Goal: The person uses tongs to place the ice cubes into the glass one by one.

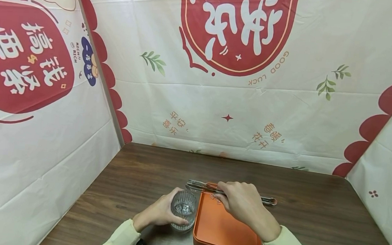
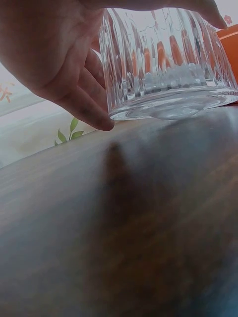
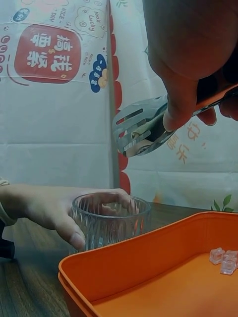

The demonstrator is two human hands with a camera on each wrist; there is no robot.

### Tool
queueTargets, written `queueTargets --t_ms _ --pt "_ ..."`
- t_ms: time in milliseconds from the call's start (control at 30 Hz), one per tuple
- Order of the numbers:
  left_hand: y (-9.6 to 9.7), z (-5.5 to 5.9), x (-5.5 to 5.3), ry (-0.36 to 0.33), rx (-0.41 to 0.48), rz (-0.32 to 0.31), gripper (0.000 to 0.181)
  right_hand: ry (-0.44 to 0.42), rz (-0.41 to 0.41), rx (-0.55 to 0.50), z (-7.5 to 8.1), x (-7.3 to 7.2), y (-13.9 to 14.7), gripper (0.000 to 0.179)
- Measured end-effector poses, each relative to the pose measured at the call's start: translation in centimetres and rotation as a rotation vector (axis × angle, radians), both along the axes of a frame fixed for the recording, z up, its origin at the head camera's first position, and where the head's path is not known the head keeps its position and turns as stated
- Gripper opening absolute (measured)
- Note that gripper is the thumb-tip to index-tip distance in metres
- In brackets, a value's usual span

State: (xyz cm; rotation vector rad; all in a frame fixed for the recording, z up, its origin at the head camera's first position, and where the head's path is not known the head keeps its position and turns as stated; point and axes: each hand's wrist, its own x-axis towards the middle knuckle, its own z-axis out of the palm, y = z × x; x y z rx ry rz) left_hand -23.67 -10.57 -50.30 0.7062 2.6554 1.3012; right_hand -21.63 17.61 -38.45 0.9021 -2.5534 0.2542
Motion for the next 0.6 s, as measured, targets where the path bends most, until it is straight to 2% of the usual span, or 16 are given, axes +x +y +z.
queueTargets --t_ms 167,367,600 --pt "0.03 0.05 0.04 -0.003 -0.003 0.004 0.082 -0.013 -0.004 0.013 0.07 0.07 -0.04 0.032" --pt "0.05 0.07 0.08 -0.003 -0.010 0.007 0.082 -0.109 -0.038 0.046 0.04 0.16 -0.01 0.023" --pt "0.06 0.08 0.06 0.015 -0.007 -0.003 0.080 -0.178 -0.079 0.066 0.17 0.20 0.26 0.036"
